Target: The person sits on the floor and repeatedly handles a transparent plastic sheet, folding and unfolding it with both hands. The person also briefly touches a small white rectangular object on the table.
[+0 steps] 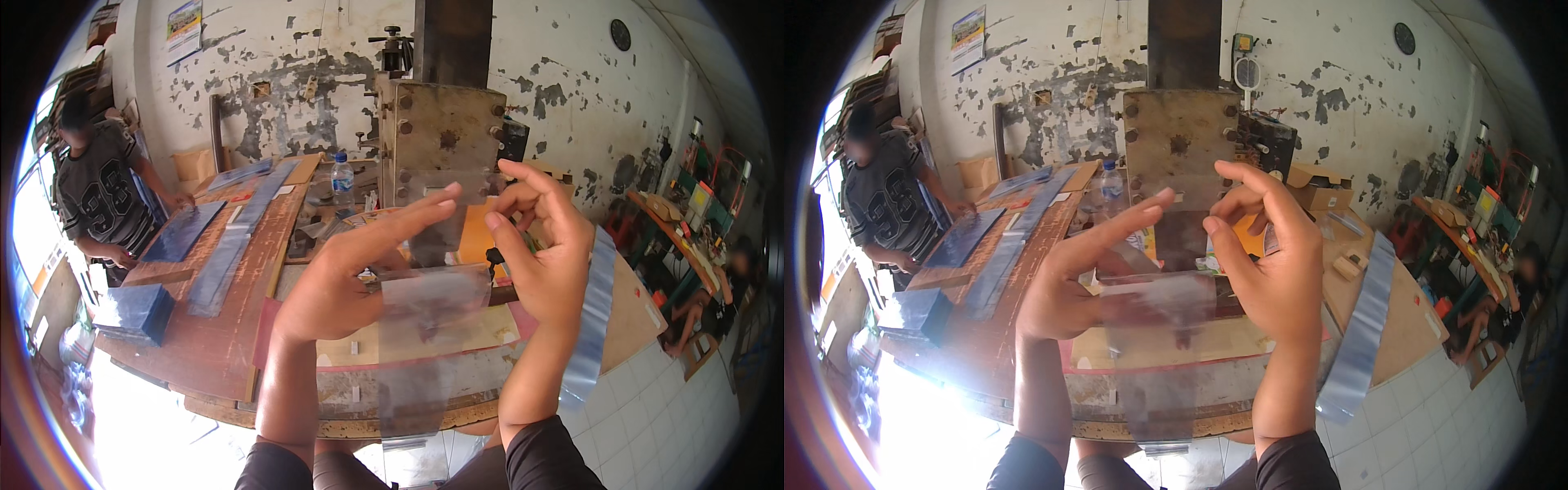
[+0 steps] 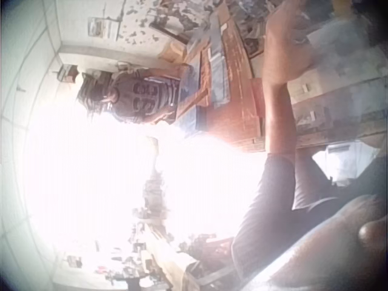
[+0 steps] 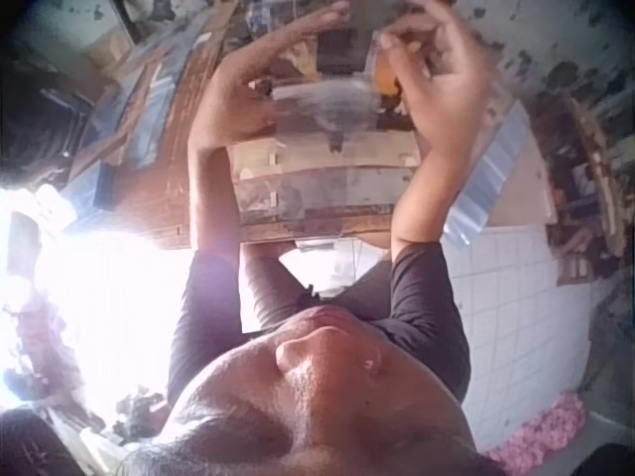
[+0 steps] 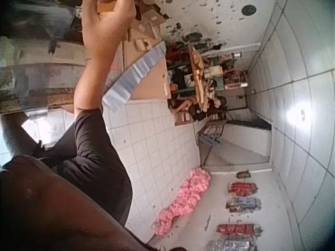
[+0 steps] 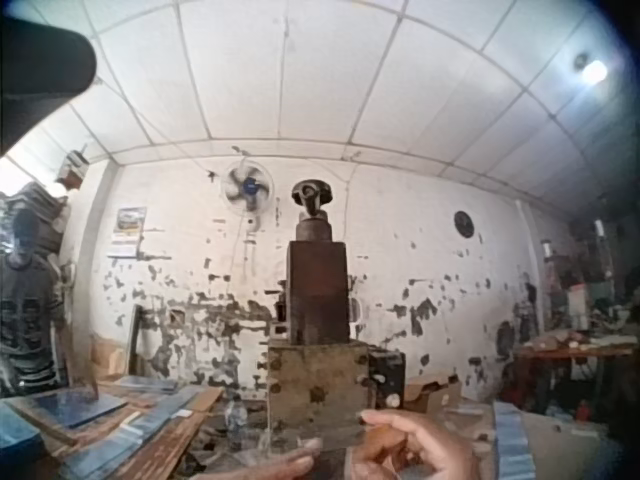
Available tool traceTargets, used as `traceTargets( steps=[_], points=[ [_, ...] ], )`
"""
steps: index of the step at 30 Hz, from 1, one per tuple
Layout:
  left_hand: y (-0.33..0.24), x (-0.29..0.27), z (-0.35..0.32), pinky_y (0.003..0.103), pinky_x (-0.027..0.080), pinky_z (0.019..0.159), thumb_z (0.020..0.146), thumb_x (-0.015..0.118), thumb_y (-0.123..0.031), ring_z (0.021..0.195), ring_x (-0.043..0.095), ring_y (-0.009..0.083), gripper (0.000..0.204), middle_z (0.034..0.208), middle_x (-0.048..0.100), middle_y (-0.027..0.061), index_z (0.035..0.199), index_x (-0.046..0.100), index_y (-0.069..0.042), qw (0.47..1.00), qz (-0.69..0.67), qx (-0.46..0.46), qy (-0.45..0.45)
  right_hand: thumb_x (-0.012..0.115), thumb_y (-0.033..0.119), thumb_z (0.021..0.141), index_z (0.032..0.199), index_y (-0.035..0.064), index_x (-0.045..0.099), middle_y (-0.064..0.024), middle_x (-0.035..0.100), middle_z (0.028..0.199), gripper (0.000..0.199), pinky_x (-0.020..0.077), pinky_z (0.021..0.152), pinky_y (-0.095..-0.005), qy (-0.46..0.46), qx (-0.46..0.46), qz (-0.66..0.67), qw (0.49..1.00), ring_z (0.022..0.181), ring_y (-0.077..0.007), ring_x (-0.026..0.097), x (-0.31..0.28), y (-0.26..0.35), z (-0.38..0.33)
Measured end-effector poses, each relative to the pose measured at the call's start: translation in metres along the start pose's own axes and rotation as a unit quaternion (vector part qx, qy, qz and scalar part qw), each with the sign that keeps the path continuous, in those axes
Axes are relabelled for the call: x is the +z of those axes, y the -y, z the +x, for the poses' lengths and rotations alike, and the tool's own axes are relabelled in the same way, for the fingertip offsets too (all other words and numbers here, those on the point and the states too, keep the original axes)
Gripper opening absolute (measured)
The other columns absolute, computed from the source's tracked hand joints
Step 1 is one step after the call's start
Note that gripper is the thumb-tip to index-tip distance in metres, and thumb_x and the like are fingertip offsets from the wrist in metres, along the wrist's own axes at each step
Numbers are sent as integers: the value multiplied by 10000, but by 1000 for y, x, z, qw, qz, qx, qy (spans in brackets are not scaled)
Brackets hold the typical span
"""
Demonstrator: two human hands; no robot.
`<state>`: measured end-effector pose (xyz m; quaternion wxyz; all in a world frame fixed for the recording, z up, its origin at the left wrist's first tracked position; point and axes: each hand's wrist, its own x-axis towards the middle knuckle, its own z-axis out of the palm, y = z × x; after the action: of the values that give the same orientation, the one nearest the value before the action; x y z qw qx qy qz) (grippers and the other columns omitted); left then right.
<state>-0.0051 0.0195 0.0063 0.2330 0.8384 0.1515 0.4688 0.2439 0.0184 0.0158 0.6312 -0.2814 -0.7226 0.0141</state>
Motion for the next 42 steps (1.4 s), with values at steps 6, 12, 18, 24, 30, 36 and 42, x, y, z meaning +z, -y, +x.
traceTargets(
  steps=[6,12,18,24,30,36,42],
  points=[
    [0,17,0,352,632,800,705,607,188,1289,683,332,955,1662,503,60,1592,531,-157,995,93,-10,20,801,25,869,1209,87,787,-59,724,1114,346,481,818,-332,-62,-132,-113,983,998,-228,661,14,19,0],
    [-6,23,-3,404,616,707,752,714,105,1033,739,345,856,1544,589,111,1555,541,-138,984,169,-25,46,816,53,848,1171,91,799,-42,729,1064,326,465,856,-381,-15,-127,-118,985,939,-224,657,16,25,-4],
    [-7,23,-2,335,630,642,793,755,75,902,774,240,798,1399,685,138,1542,556,-115,981,182,-33,51,835,18,819,1096,82,792,-44,722,1012,288,471,803,-364,-8,-134,-100,986,874,-219,657,14,22,-3],
    [-7,25,-3,462,594,715,738,717,71,955,740,388,824,1588,564,91,1515,555,-148,970,236,-30,53,839,-32,796,1009,69,777,-37,726,957,244,489,735,-358,-46,-173,-116,977,835,-214,676,21,19,-2],
    [-10,29,-1,430,601,660,733,732,51,869,751,359,818,1591,564,83,1510,573,-151,954,293,-19,59,830,-46,794,970,71,774,-35,738,921,219,496,724,-352,-55,-192,-142,969,825,-220,703,18,18,-2],
    [-16,30,-3,420,611,669,736,767,5,921,757,341,788,1602,549,97,1489,604,-160,946,318,-34,57,834,-39,787,962,76,781,-36,750,926,216,502,737,-347,-57,-208,-152,964,826,-220,715,18,18,-1],
    [-15,32,-4,421,611,655,733,764,0,918,756,345,745,1584,560,116,1451,622,-137,941,333,-14,52,833,-33,787,956,71,789,-35,770,938,203,503,764,-341,-53,-218,-160,961,832,-215,722,18,20,0]
  ],
)
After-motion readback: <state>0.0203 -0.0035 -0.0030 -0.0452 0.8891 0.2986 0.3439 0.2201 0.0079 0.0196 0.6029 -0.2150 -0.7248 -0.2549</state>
